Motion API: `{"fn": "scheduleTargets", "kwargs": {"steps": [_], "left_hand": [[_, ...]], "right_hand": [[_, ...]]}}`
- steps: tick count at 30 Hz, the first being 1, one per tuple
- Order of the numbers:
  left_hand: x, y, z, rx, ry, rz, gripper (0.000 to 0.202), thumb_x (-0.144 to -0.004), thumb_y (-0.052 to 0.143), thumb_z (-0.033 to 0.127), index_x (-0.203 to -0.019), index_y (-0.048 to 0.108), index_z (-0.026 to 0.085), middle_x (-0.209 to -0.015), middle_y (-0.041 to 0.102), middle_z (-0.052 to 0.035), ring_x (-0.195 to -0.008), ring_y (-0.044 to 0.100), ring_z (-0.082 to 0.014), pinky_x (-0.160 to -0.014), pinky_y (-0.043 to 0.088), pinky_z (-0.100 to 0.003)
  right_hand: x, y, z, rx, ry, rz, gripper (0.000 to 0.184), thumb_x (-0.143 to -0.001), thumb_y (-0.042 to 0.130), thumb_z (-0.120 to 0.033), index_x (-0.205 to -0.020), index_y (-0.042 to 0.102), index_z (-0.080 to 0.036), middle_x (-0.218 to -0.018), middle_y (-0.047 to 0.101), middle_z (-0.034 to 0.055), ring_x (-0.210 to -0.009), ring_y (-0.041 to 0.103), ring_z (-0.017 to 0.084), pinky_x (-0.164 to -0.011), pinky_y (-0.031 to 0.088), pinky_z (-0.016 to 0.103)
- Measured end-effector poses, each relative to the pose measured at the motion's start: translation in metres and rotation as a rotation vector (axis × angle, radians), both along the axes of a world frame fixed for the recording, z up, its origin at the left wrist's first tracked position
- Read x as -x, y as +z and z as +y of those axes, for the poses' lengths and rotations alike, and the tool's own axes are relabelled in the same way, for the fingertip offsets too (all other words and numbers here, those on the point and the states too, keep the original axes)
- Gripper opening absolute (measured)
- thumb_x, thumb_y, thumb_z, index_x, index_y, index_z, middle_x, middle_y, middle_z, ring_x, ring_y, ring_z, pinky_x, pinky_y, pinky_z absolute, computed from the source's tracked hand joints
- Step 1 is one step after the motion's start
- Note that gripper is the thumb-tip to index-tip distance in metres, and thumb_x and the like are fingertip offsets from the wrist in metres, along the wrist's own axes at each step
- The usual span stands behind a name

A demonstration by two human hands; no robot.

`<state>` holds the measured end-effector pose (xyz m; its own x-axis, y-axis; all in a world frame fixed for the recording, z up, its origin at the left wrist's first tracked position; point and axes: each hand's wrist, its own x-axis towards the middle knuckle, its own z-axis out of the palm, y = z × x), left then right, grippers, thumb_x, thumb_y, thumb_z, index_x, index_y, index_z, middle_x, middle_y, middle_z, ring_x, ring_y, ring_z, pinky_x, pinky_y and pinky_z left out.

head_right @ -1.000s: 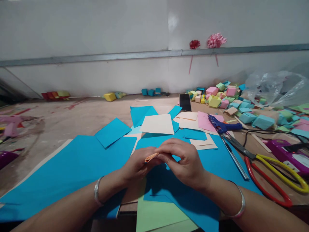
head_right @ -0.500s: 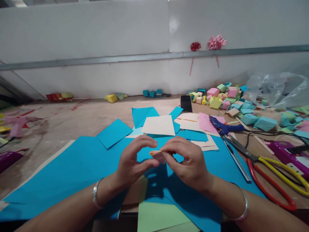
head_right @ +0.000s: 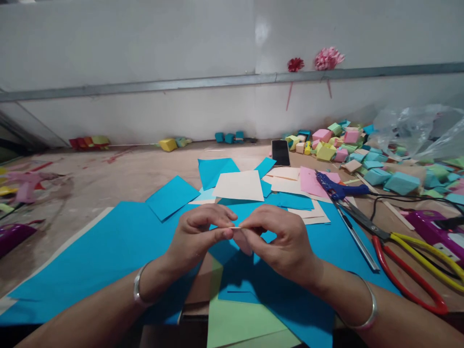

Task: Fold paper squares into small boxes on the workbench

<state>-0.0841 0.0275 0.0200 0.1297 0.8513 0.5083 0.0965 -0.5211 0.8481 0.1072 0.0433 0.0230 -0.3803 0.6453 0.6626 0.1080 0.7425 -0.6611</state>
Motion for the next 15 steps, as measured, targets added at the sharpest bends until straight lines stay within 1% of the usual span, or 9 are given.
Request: {"fn": "scheduleTargets", "kwargs": {"steps": [2,4,6,7,8,9,11,13,15], "left_hand": [[0.001,0.002,0.0,0.04,-0.013,0.006,0.008,-0.07,0.08,0.021,-0.067,0.073,0.022,-0.072,0.072,-0.0028,-0.084,0.067,-0.0181,-0.078,0.053,-0.031],[0.003,0.003,0.003,0.071,0.02,0.024,0.011,-0.069,0.082,0.029,-0.074,0.074,0.023,-0.079,0.072,-0.0032,-0.089,0.065,-0.0188,-0.083,0.051,-0.032],[0.006,0.002,0.007,0.135,0.123,0.001,0.024,-0.072,0.078,0.043,-0.082,0.074,0.022,-0.088,0.071,-0.0043,-0.088,0.063,-0.0176,-0.081,0.049,-0.03],[0.007,0.002,0.009,0.196,0.154,-0.025,0.032,-0.075,0.072,0.052,-0.083,0.072,0.02,-0.087,0.07,-0.0051,-0.084,0.061,-0.0163,-0.076,0.048,-0.028],[0.008,0.001,0.011,0.285,0.135,-0.056,0.043,-0.08,0.063,0.06,-0.08,0.071,0.018,-0.083,0.069,-0.006,-0.078,0.06,-0.015,-0.069,0.047,-0.027],[0.009,-0.001,0.013,0.398,0.056,-0.084,0.055,-0.083,0.052,0.067,-0.077,0.07,0.016,-0.078,0.067,-0.007,-0.071,0.058,-0.0137,-0.062,0.045,-0.026],[0.01,-0.003,0.014,0.653,-0.205,-0.132,0.069,-0.084,0.039,0.074,-0.07,0.068,0.013,-0.068,0.064,-0.008,-0.059,0.054,-0.012,-0.052,0.039,-0.024],[0.01,-0.005,0.013,0.837,-0.383,-0.202,0.061,-0.08,0.051,0.071,-0.07,0.066,0.012,-0.061,0.06,-0.0055,-0.055,0.052,-0.0107,-0.049,0.035,-0.023],[0.008,-0.007,0.011,0.906,-0.388,-0.271,0.044,-0.074,0.071,0.056,-0.072,0.066,0.012,-0.06,0.057,-0.0018,-0.054,0.049,-0.0085,-0.051,0.034,-0.021]], "right_hand": [[-0.001,-0.001,0.002,0.02,-0.001,0.005,0.01,-0.081,0.066,-0.011,-0.08,0.069,-0.021,-0.072,0.067,0.0005,-0.065,0.061,0.011,-0.058,0.049,0.025],[-0.004,-0.003,0.004,-0.005,-0.02,0.024,0.012,-0.081,0.065,-0.009,-0.083,0.069,-0.021,-0.074,0.067,0.001,-0.067,0.061,0.012,-0.059,0.049,0.026],[-0.008,-0.002,0.006,-0.113,-0.076,0.026,0.015,-0.081,0.065,-0.007,-0.088,0.069,-0.02,-0.079,0.067,0.003,-0.072,0.061,0.013,-0.062,0.051,0.027],[-0.01,0.0,0.006,-0.203,-0.11,0.008,0.018,-0.08,0.065,-0.005,-0.09,0.069,-0.019,-0.082,0.067,0.0044,-0.075,0.061,0.014,-0.064,0.051,0.028],[-0.012,0.001,0.006,-0.308,-0.141,-0.021,0.02,-0.079,0.065,-0.003,-0.092,0.069,-0.018,-0.084,0.067,0.0058,-0.077,0.061,0.015,-0.066,0.051,0.03],[-0.013,0.003,0.006,-0.414,-0.159,-0.061,0.022,-0.079,0.066,-0.002,-0.094,0.07,-0.017,-0.085,0.067,0.0069,-0.078,0.06,0.016,-0.068,0.05,0.031],[-0.015,0.006,0.004,-0.603,-0.152,-0.141,0.022,-0.079,0.064,-0.002,-0.096,0.07,-0.016,-0.084,0.068,0.0078,-0.078,0.058,0.017,-0.069,0.049,0.034],[-0.013,0.005,0.003,-0.726,-0.114,-0.214,0.018,-0.082,0.062,-0.005,-0.095,0.07,-0.016,-0.082,0.069,0.0068,-0.077,0.058,0.017,-0.067,0.046,0.035],[-0.01,0.002,0.004,-0.794,-0.092,-0.264,0.015,-0.083,0.063,-0.006,-0.092,0.069,-0.016,-0.081,0.07,0.0048,-0.075,0.059,0.016,-0.067,0.044,0.034]]}}
